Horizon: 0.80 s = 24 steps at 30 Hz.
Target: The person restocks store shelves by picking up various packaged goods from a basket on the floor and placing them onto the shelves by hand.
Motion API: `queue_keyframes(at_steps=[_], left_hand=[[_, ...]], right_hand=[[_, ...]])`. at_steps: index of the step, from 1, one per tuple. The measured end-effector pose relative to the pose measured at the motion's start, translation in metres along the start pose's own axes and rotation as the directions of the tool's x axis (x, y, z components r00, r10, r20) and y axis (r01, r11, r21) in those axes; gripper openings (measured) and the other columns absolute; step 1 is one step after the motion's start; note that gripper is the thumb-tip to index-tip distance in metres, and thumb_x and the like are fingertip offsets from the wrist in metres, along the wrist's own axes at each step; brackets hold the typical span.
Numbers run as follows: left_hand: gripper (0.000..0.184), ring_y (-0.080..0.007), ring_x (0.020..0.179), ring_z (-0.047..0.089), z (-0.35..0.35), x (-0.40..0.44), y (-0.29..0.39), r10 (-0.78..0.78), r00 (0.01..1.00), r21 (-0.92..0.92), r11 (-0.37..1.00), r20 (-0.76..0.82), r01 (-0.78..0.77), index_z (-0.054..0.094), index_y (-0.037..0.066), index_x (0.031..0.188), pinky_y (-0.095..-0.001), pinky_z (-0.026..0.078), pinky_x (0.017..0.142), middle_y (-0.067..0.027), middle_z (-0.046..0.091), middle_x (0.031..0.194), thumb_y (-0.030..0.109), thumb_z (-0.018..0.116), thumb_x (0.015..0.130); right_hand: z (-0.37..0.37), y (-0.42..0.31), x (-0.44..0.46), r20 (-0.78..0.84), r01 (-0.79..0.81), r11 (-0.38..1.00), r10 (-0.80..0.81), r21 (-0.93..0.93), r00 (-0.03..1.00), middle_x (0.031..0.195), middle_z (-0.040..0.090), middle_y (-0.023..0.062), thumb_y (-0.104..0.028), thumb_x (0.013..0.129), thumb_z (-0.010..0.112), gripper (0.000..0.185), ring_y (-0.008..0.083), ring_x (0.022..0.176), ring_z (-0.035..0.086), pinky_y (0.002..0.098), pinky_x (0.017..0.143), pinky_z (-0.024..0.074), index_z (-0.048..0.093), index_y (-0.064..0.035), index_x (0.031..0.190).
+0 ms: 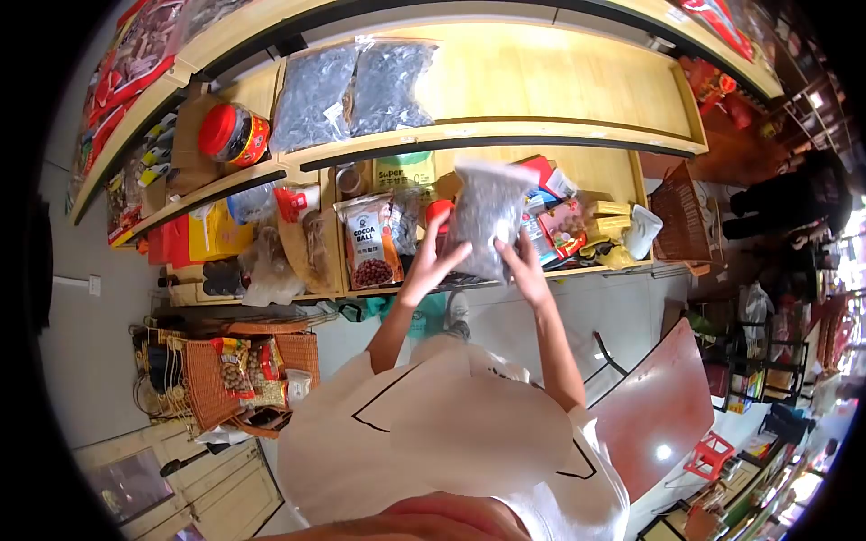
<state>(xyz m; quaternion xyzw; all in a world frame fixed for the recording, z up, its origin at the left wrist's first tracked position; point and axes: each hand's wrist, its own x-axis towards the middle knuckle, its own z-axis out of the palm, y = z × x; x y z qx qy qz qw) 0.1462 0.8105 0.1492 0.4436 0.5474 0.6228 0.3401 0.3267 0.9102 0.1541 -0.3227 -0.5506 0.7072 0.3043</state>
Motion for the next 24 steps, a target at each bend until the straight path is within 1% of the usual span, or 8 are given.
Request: queue_keyframes(at_steps=[2, 4, 8, 10, 11, 12, 14, 24], left_hand=[[0.069, -0.0234, 0.118, 0.055, -0.01, 0.041, -0.003, 0.007, 0.997, 0.028, 1.0, -0.079, -0.005, 0.037, 0.002, 0.141, -0.0349, 0.046, 0.097, -0.0188, 0.052, 0.13, 0.025, 0.073, 0.087], [0.067, -0.0253, 0.118, 0.056, -0.021, 0.095, 0.008, 0.269, 0.951, 0.172, 0.955, -0.152, -0.242, 0.039, 0.004, 0.141, -0.0363, 0.046, 0.097, -0.0187, 0.052, 0.133, 0.025, 0.072, 0.087], [0.059, -0.0233, 0.116, 0.056, -0.042, 0.19, 0.028, 0.363, 0.922, 0.411, 0.867, -0.132, -0.282, 0.041, 0.009, 0.143, -0.0342, 0.044, 0.098, -0.0174, 0.056, 0.128, 0.028, 0.065, 0.093], [0.056, -0.0295, 0.116, 0.056, -0.047, 0.222, 0.027, 0.148, 0.969, 0.433, 0.9, -0.199, -0.049, 0.042, 0.01, 0.142, -0.0395, 0.043, 0.098, -0.0187, 0.056, 0.13, 0.027, 0.064, 0.093], [0.055, -0.032, 0.116, 0.055, -0.051, 0.241, 0.007, 0.307, 0.929, 0.605, 0.786, -0.207, -0.125, 0.043, 0.01, 0.142, -0.0408, 0.043, 0.097, -0.0194, 0.056, 0.128, 0.027, 0.062, 0.093], [0.054, -0.0346, 0.116, 0.054, -0.055, 0.253, -0.018, 0.459, 0.871, 0.757, 0.629, -0.178, -0.177, 0.043, 0.011, 0.142, -0.0422, 0.043, 0.097, -0.0201, 0.056, 0.127, 0.027, 0.061, 0.094], [0.051, -0.0377, 0.114, 0.049, -0.048, 0.261, -0.03, 0.413, 0.887, 0.872, 0.488, -0.208, -0.023, 0.045, 0.012, 0.141, -0.0451, 0.039, 0.097, -0.0192, 0.055, 0.121, 0.03, 0.058, 0.094], [0.048, -0.0354, 0.1, 0.05, -0.016, 0.265, -0.026, 0.438, 0.868, 0.938, 0.337, -0.234, 0.083, 0.048, 0.014, 0.138, -0.0424, 0.042, 0.092, -0.0126, 0.057, 0.119, 0.023, 0.06, 0.093]], right_hand=[[0.011, -0.034, 0.045, 0.082, 0.093, 0.996, -0.091, -0.018, 0.992, 0.129, 0.054, 0.0129, -0.019, 0.091, 0.067, 0.067, 0.0174, 0.12, 0.049, 0.0304, 0.098, 0.0419, 0.032, 0.0026, 0.144], [0.019, -0.067, 0.086, 0.126, 0.19, 0.976, -0.177, -0.108, 0.976, 0.13, 0.053, 0.0145, -0.019, 0.089, 0.07, 0.076, 0.0186, 0.115, 0.052, 0.0306, 0.096, 0.0438, 0.026, 0.0029, 0.147], [0.02, -0.089, 0.189, 0.06, 0.34, 0.893, -0.338, -0.296, 0.939, 0.122, 0.059, 0.0218, -0.025, 0.086, 0.073, 0.083, 0.0233, 0.106, 0.061, 0.0332, 0.089, 0.049, 0.027, 0.0079, 0.146], [0.017, -0.075, 0.248, 0.065, 0.429, 0.805, -0.443, -0.41, 0.894, 0.117, 0.062, 0.0287, -0.031, 0.087, 0.071, 0.08, 0.0294, 0.109, 0.062, 0.0352, 0.09, 0.049, 0.031, 0.0107, 0.142], [0.021, -0.077, 0.262, 0.1, 0.448, 0.699, -0.479, -0.558, 0.872, 0.117, 0.06, 0.0337, -0.035, 0.087, 0.07, 0.079, 0.0377, 0.111, 0.061, 0.0376, 0.093, 0.0479, 0.033, 0.0098, 0.142], [0.02, -0.068, 0.28, 0.156, 0.47, 0.612, -0.495, -0.636, 0.855, 0.117, 0.06, 0.0313, -0.039, 0.088, 0.067, 0.078, 0.0401, 0.111, 0.06, 0.0387, 0.094, 0.0476, 0.034, 0.004, 0.144], [0.02, -0.054, 0.299, 0.108, 0.319, 0.621, -0.352, -0.716, 0.93, 0.115, 0.063, 0.0262, -0.046, 0.089, 0.062, 0.076, 0.0398, 0.109, 0.062, 0.0429, 0.095, 0.0463, 0.036, -0.0028, 0.145], [-0.001, -0.051, 0.31, 0.179, 0.339, 0.314, -0.443, -0.887, 0.879, 0.11, 0.065, 0.0122, -0.053, 0.088, 0.058, 0.063, 0.0392, 0.099, 0.06, 0.055, 0.09, 0.0394, 0.052, -0.0112, 0.134]])
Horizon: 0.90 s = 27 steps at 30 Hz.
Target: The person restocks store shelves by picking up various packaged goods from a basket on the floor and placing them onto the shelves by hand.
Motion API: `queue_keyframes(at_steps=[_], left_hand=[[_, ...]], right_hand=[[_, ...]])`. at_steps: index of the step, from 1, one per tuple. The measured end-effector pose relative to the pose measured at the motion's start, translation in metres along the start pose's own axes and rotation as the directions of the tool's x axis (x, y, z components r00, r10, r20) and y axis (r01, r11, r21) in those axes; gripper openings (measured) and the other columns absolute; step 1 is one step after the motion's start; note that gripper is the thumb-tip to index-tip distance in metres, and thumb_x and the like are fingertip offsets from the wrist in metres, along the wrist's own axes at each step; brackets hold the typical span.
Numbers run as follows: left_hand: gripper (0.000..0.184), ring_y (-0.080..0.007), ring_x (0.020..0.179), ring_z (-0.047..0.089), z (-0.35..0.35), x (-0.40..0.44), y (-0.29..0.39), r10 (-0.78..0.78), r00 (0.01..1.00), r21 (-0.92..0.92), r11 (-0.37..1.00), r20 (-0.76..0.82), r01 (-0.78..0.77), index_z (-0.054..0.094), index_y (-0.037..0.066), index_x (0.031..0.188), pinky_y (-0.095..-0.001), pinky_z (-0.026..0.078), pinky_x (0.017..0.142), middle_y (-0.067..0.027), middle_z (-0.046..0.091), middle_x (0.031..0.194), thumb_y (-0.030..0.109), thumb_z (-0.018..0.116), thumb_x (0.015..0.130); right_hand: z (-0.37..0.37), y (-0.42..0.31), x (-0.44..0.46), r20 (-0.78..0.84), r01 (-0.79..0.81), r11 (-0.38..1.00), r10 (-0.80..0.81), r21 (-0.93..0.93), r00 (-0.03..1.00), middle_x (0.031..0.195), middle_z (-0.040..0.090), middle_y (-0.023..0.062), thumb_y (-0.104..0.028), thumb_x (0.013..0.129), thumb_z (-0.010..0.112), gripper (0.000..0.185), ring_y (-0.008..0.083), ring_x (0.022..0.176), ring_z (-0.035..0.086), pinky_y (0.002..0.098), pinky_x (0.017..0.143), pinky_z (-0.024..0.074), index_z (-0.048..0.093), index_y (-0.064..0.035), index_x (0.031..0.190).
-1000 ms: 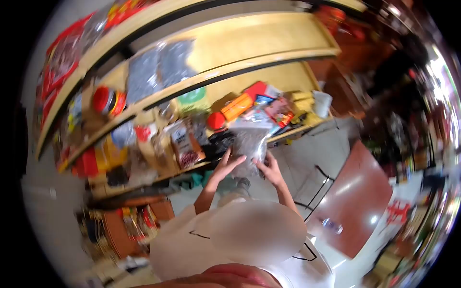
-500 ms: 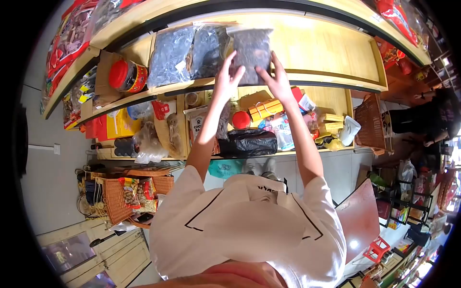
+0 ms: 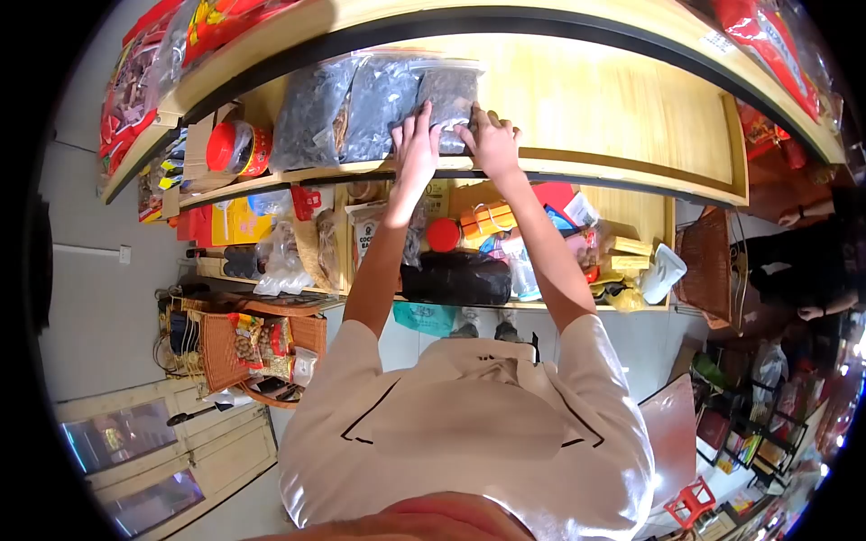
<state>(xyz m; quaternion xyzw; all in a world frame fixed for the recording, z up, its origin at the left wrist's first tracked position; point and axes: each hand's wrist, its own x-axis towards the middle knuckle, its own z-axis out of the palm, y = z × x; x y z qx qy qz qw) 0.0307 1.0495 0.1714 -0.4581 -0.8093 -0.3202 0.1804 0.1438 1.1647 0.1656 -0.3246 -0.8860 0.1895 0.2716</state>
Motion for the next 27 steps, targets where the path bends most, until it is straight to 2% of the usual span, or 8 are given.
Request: queue_keyframes(at_steps=[3, 6, 10, 15, 18, 19, 23, 27], left_hand=[[0.049, -0.0316, 0.104, 0.052, 0.007, -0.004, -0.002, -0.023, 0.996, 0.104, 0.994, 0.081, 0.014, 0.047, 0.011, 0.14, -0.0425, 0.04, 0.092, -0.0127, 0.058, 0.119, 0.019, 0.059, 0.093], [0.044, -0.0307, 0.116, 0.052, 0.006, -0.002, 0.007, 0.011, 1.0, -0.036, 0.999, 0.0, -0.011, 0.048, 0.009, 0.138, -0.0427, 0.037, 0.097, -0.0153, 0.054, 0.133, 0.018, 0.055, 0.095], [0.034, -0.0345, 0.107, 0.057, 0.006, -0.005, 0.003, -0.008, 0.992, -0.175, 0.984, -0.127, -0.015, 0.058, 0.012, 0.127, -0.0436, 0.043, 0.091, -0.0163, 0.063, 0.116, 0.02, 0.057, 0.094], [0.036, -0.0381, 0.108, 0.059, -0.006, -0.009, 0.021, -0.107, 0.988, -0.349, 0.935, -0.112, 0.061, 0.057, 0.003, 0.123, -0.0437, 0.044, 0.095, -0.0202, 0.063, 0.116, 0.016, 0.06, 0.09], [0.035, -0.0383, 0.115, 0.055, -0.027, -0.012, 0.038, -0.057, 0.987, -0.265, 0.964, -0.15, 0.015, 0.058, 0.008, 0.124, -0.0427, 0.043, 0.097, -0.0197, 0.059, 0.124, 0.014, 0.061, 0.089], [0.035, -0.0391, 0.117, 0.053, -0.038, -0.012, 0.042, -0.052, 0.982, -0.252, 0.968, -0.184, 0.004, 0.059, 0.011, 0.123, -0.0429, 0.043, 0.098, -0.0199, 0.056, 0.127, 0.011, 0.061, 0.088], [0.03, -0.0357, 0.115, 0.056, -0.068, -0.006, 0.015, -0.056, 0.947, -0.276, 0.961, -0.318, -0.036, 0.062, 0.013, 0.117, -0.0434, 0.044, 0.096, -0.0196, 0.055, 0.131, 0.008, 0.061, 0.088], [0.038, -0.0351, 0.108, 0.058, -0.082, -0.002, -0.033, -0.064, 0.914, -0.116, 0.993, -0.4, 0.019, 0.064, 0.018, 0.118, -0.0423, 0.046, 0.093, -0.0154, 0.057, 0.13, 0.003, 0.062, 0.083]], right_hand=[[0.003, -0.006, 0.001, 0.023, 0.039, 0.996, -0.041, 0.075, 0.999, 0.109, 0.062, 0.0169, -0.044, 0.085, 0.065, 0.058, 0.0402, 0.1, 0.059, 0.0539, 0.09, 0.0405, 0.055, -0.0095, 0.131], [-0.015, 0.019, -0.011, -0.099, 0.167, 0.981, -0.157, 0.094, 0.983, 0.107, 0.061, 0.0202, -0.031, 0.08, 0.072, 0.052, 0.041, 0.097, 0.059, 0.0546, 0.085, 0.0438, 0.058, -0.0065, 0.124], [-0.027, 0.015, -0.023, -0.077, 0.215, 0.922, -0.201, 0.323, 0.977, 0.086, 0.064, 0.0174, -0.019, 0.075, 0.074, 0.044, 0.0353, 0.082, 0.064, 0.0437, 0.074, 0.0509, 0.061, -0.0031, 0.113], [-0.024, 0.003, -0.01, 0.116, 0.04, 0.903, -0.099, 0.428, 0.988, 0.089, 0.067, 0.0228, -0.022, 0.082, 0.069, 0.068, 0.0389, 0.082, 0.067, 0.0437, 0.073, 0.0532, 0.042, 0.0076, 0.137], [-0.025, -0.017, -0.015, 0.089, -0.01, 0.754, -0.064, 0.657, 0.994, 0.08, 0.064, 0.021, -0.018, 0.085, 0.068, 0.068, 0.0277, 0.07, 0.065, 0.0364, 0.069, 0.0526, 0.038, 0.0025, 0.142], [-0.038, -0.029, -0.019, 0.143, -0.071, 0.82, -0.013, 0.568, 0.99, 0.08, 0.062, 0.0195, -0.017, 0.087, 0.067, 0.065, 0.0238, 0.067, 0.062, 0.0342, 0.068, 0.0516, 0.039, -0.0009, 0.143], [-0.041, -0.075, -0.022, -0.044, 0.144, 0.79, -0.146, 0.596, 0.988, 0.117, 0.054, 0.0223, -0.018, 0.088, 0.067, 0.06, 0.0281, 0.099, 0.059, 0.0369, 0.083, 0.0497, 0.044, -0.0062, 0.142], [-0.015, -0.099, 0.005, -0.044, 0.329, 0.808, -0.354, 0.488, 0.934, 0.121, 0.058, 0.0234, -0.015, 0.089, 0.066, 0.056, 0.0324, 0.106, 0.06, 0.0375, 0.087, 0.0497, 0.048, -0.0073, 0.14]])
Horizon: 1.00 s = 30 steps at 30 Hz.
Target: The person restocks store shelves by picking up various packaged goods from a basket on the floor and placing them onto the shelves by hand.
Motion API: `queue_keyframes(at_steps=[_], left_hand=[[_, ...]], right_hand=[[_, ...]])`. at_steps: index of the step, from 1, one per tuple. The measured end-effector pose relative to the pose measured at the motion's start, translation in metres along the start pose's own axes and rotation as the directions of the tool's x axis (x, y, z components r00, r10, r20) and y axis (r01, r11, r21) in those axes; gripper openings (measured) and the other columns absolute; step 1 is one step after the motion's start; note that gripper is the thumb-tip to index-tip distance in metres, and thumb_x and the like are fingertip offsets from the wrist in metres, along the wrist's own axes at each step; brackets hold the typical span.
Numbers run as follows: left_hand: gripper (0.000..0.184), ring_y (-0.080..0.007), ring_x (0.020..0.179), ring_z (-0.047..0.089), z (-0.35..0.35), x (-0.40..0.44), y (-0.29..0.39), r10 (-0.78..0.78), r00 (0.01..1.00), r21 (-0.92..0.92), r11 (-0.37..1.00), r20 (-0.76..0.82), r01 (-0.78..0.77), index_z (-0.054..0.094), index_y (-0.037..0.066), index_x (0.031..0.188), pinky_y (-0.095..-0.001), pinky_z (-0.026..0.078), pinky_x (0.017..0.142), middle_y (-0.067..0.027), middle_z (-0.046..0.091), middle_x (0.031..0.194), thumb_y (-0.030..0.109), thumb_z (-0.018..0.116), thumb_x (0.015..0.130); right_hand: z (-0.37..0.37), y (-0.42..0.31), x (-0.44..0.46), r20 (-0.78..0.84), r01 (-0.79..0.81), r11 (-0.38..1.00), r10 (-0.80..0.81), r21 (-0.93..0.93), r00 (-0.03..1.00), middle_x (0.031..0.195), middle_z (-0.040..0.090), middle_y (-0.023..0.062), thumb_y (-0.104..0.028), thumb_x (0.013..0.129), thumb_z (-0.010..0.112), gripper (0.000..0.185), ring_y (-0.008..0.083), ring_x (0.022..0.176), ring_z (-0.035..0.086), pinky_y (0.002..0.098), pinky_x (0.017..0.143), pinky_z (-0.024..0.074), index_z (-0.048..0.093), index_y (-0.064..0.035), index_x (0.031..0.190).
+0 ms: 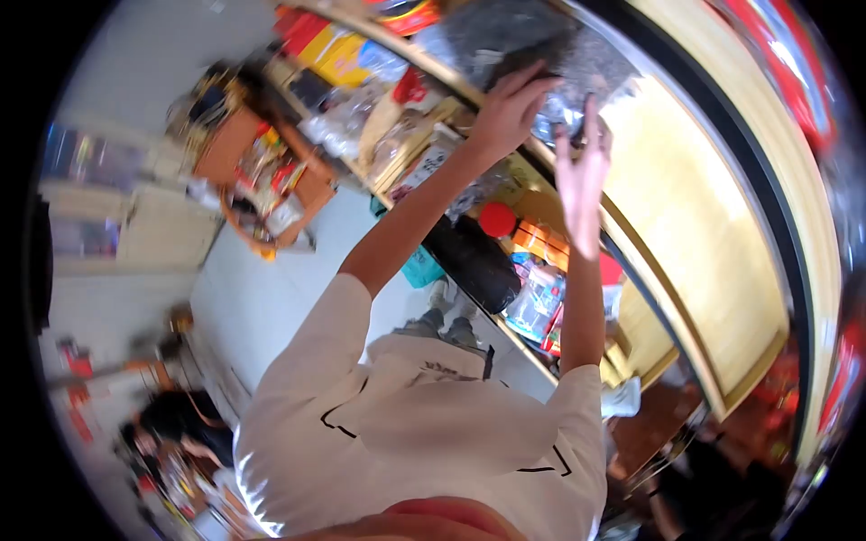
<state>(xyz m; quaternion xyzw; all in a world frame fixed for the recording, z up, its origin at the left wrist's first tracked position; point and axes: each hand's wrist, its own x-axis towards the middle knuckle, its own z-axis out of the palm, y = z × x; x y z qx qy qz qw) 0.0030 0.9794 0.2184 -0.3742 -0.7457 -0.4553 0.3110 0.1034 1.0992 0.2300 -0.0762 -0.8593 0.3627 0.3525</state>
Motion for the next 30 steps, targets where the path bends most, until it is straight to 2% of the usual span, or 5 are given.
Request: queue_keyframes(at_steps=[5, 19, 24, 25, 30], left_hand=[[0.067, -0.0374, 0.129, 0.045, -0.001, -0.038, -0.079, -0.24, 0.95, 0.288, 0.941, 0.2, 0.177, 0.044, 0.03, 0.142, -0.0459, 0.039, 0.105, -0.0139, 0.034, 0.15, 0.009, 0.058, 0.08], [0.048, -0.0325, 0.121, 0.049, -0.168, -0.238, -0.069, -0.35, 0.926, 0.358, 0.89, 0.141, 0.282, 0.048, 0.012, 0.133, -0.041, 0.042, 0.1, -0.0127, 0.051, 0.129, 0.004, 0.056, 0.086], [0.05, -0.0344, 0.124, 0.048, -0.32, -0.495, -0.042, -0.958, 0.287, 0.429, 0.249, -0.024, 0.868, 0.049, 0.012, 0.134, -0.0442, 0.042, 0.102, -0.0139, 0.049, 0.136, 0.006, 0.053, 0.085], [0.049, -0.0331, 0.126, 0.047, -0.347, -0.559, -0.037, -0.992, -0.046, 0.487, -0.096, -0.114, 0.868, 0.053, 0.011, 0.131, -0.0441, 0.043, 0.102, -0.0126, 0.051, 0.137, 0.009, 0.054, 0.083], [0.054, -0.0389, 0.129, 0.045, -0.525, -0.78, 0.055, -0.594, -0.767, 0.314, -0.796, -0.242, 0.517, 0.047, 0.006, 0.134, -0.0521, 0.034, 0.108, -0.0203, 0.046, 0.141, 0.032, 0.048, 0.087]], right_hand=[[0.071, 0.034, 0.027, 0.049, 0.308, 0.951, -0.307, -0.029, 0.95, 0.112, 0.064, 0.0204, -0.022, 0.089, 0.067, 0.047, 0.026, 0.08, 0.067, 0.034, 0.065, 0.0543, 0.057, -0.0012, 0.13], [0.111, -0.027, -0.065, -0.111, -0.01, 0.976, 0.035, 0.216, 0.993, 0.101, 0.062, 0.0106, -0.015, 0.092, 0.063, 0.024, 0.0207, 0.084, 0.06, 0.0292, 0.062, 0.0467, 0.064, -0.0014, 0.111], [0.206, -0.102, -0.205, 0.404, 0.011, 0.989, -0.069, 0.145, 0.912, 0.095, 0.064, 0.0096, -0.023, 0.093, 0.062, 0.02, 0.0214, 0.08, 0.059, 0.0326, 0.067, 0.0467, 0.064, -0.0037, 0.1], [0.235, -0.094, -0.246, 0.565, -0.02, 0.986, -0.078, 0.165, 0.821, 0.096, 0.063, 0.011, -0.022, 0.093, 0.063, 0.021, 0.0218, 0.081, 0.061, 0.0326, 0.069, 0.0485, 0.065, -0.0039, 0.102], [0.328, -0.165, -0.412, 0.871, -0.17, 0.946, -0.173, 0.277, 0.459, 0.102, 0.065, 0.0134, -0.019, 0.088, 0.067, 0.027, 0.0247, 0.087, 0.064, 0.0347, 0.076, 0.0512, 0.065, -0.0012, 0.108]])
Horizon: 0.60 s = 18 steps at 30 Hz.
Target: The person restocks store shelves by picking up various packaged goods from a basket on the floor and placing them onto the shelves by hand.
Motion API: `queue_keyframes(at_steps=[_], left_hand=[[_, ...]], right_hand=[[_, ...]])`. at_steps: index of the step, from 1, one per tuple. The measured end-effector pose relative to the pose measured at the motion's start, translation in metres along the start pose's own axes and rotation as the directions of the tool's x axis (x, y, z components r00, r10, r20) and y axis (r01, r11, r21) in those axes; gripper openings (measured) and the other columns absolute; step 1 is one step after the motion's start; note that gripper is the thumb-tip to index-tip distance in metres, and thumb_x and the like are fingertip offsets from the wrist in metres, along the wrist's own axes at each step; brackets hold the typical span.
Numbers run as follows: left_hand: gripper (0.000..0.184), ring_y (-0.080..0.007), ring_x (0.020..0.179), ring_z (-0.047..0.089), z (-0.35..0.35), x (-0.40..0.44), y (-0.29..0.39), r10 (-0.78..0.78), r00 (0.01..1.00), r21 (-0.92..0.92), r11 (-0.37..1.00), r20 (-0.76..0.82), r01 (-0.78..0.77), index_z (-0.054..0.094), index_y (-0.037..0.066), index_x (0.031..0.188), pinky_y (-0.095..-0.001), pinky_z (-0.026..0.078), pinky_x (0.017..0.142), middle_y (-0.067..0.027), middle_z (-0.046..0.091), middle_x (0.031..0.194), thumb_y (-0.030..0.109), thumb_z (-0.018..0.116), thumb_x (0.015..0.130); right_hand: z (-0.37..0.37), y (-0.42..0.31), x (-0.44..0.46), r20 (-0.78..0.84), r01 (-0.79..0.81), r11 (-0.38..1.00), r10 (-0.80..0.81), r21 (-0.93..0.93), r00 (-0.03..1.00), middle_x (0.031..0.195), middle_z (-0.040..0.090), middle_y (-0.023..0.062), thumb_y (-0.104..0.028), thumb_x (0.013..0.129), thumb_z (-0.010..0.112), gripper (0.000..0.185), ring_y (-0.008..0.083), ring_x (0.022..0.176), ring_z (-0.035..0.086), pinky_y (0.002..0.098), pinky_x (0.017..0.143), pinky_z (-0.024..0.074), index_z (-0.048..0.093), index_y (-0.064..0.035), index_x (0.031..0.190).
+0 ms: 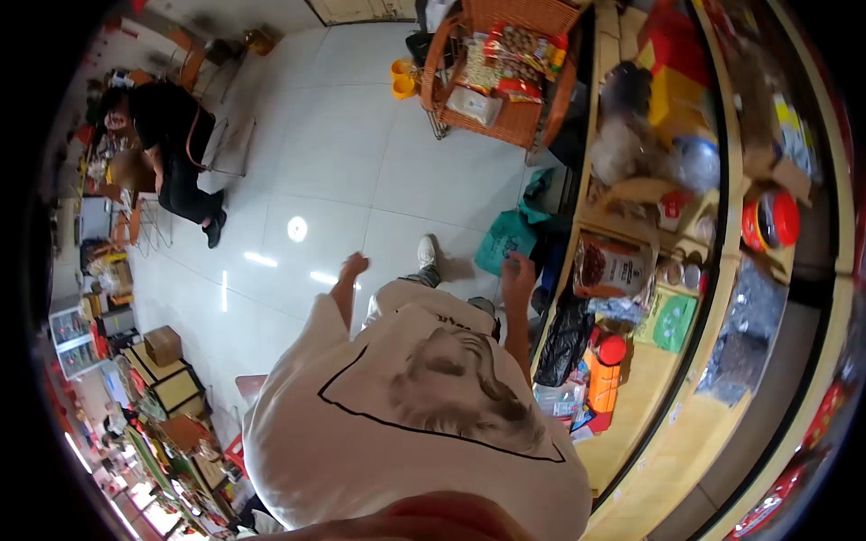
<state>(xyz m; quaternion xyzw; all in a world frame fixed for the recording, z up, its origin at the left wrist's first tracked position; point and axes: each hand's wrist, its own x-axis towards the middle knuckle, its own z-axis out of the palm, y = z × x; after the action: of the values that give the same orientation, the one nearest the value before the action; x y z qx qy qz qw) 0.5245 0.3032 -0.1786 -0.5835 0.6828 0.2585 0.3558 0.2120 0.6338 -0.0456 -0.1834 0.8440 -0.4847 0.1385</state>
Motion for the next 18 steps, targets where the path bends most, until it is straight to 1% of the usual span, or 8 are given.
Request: queue_keyframes(at_steps=[2, 6, 7, 9, 11, 12, 16, 18], left_hand=[[0.046, -0.0394, 0.118, 0.055, -0.025, 0.031, -0.068, -0.008, 0.995, -0.244, 0.97, -0.103, -0.018, 0.054, 0.006, 0.127, -0.0491, 0.044, 0.099, -0.0233, 0.058, 0.125, 0.026, 0.047, 0.086], [0.035, -0.0415, 0.102, 0.062, -0.031, 0.07, -0.15, 0.073, 0.871, -0.438, 0.842, -0.485, -0.314, 0.061, 0.004, 0.115, -0.0466, 0.049, 0.09, -0.0241, 0.067, 0.102, 0.021, 0.05, 0.086], [0.032, -0.0418, 0.1, 0.063, -0.056, 0.038, -0.14, -0.067, 0.908, -0.57, 0.796, -0.414, -0.201, 0.062, 0.004, 0.113, -0.0475, 0.05, 0.089, -0.0231, 0.068, 0.101, 0.022, 0.052, 0.087], [0.03, -0.0424, 0.096, 0.064, -0.052, 0.042, -0.146, -0.086, 0.905, -0.602, 0.772, -0.417, -0.203, 0.063, 0.003, 0.108, -0.048, 0.051, 0.086, -0.0239, 0.068, 0.098, 0.023, 0.053, 0.088], [0.029, -0.0434, 0.095, 0.063, -0.021, 0.062, -0.142, -0.163, 0.949, -0.763, 0.637, -0.27, -0.108, 0.064, 0.001, 0.102, -0.0484, 0.051, 0.083, -0.0259, 0.067, 0.097, 0.024, 0.053, 0.089], [0.027, -0.0446, 0.092, 0.063, -0.012, 0.077, -0.13, -0.18, 0.954, -0.709, 0.704, -0.24, -0.046, 0.064, -0.001, 0.096, -0.0478, 0.051, 0.08, -0.0273, 0.066, 0.095, 0.023, 0.053, 0.089], [0.029, -0.0366, 0.095, 0.064, -0.042, 0.092, -0.03, 0.243, 0.965, -0.642, 0.725, -0.102, -0.251, 0.067, 0.006, 0.109, -0.0419, 0.052, 0.084, -0.019, 0.069, 0.099, 0.026, 0.059, 0.089], [0.032, -0.0377, 0.098, 0.063, -0.084, 0.102, 0.045, 0.232, 0.972, -0.694, 0.705, 0.03, -0.147, 0.064, 0.005, 0.115, -0.0429, 0.051, 0.085, -0.0195, 0.067, 0.11, 0.023, 0.06, 0.089]], right_hand=[[0.059, 0.0, 0.029, 0.157, -0.05, 0.998, 0.046, 0.022, 0.986, 0.101, 0.065, 0.0167, -0.017, 0.085, 0.068, 0.028, 0.0313, 0.095, 0.063, 0.0388, 0.083, 0.0499, 0.065, 0.0001, 0.107], [0.142, 0.002, 0.09, 0.393, 0.062, 0.998, -0.045, -0.029, 0.918, 0.1, 0.067, 0.0124, -0.021, 0.086, 0.07, 0.03, 0.021, 0.092, 0.065, 0.0319, 0.077, 0.0518, 0.066, 0.0006, 0.106], [0.149, -0.011, 0.102, 0.41, 0.027, 0.994, 0.02, -0.11, 0.912, 0.1, 0.067, 0.0114, -0.025, 0.085, 0.07, 0.032, 0.0204, 0.093, 0.065, 0.0328, 0.077, 0.0515, 0.067, 0.0005, 0.105], [0.169, 0.016, 0.131, 0.469, -0.06, 0.99, 0.115, -0.13, 0.876, 0.099, 0.067, 0.0087, -0.029, 0.086, 0.069, 0.035, 0.0196, 0.091, 0.065, 0.0342, 0.075, 0.0509, 0.067, -0.0021, 0.107], [0.169, -0.006, 0.159, 0.553, -0.486, 0.859, 0.485, -0.16, 0.677, 0.097, 0.066, 0.0059, -0.033, 0.087, 0.067, 0.039, 0.0183, 0.088, 0.064, 0.0361, 0.073, 0.0504, 0.065, -0.0038, 0.112], [0.171, -0.009, 0.173, 0.56, -0.566, 0.814, 0.531, -0.13, 0.636, 0.096, 0.066, 0.0055, -0.033, 0.088, 0.066, 0.04, 0.0181, 0.084, 0.063, 0.0363, 0.07, 0.0504, 0.063, -0.0042, 0.114], [0.197, 0.043, 0.24, 0.508, -0.718, 0.687, 0.659, -0.108, 0.555, 0.096, 0.064, 0.0057, -0.033, 0.089, 0.064, 0.043, 0.0195, 0.078, 0.063, 0.0367, 0.06, 0.0504, 0.058, -0.0043, 0.12], [0.212, 0.082, 0.279, 0.516, -0.829, 0.556, 0.729, -0.063, 0.45, 0.1, 0.063, 0.0073, -0.033, 0.091, 0.062, 0.046, 0.0216, 0.081, 0.062, 0.0367, 0.06, 0.0502, 0.055, -0.0054, 0.127]])
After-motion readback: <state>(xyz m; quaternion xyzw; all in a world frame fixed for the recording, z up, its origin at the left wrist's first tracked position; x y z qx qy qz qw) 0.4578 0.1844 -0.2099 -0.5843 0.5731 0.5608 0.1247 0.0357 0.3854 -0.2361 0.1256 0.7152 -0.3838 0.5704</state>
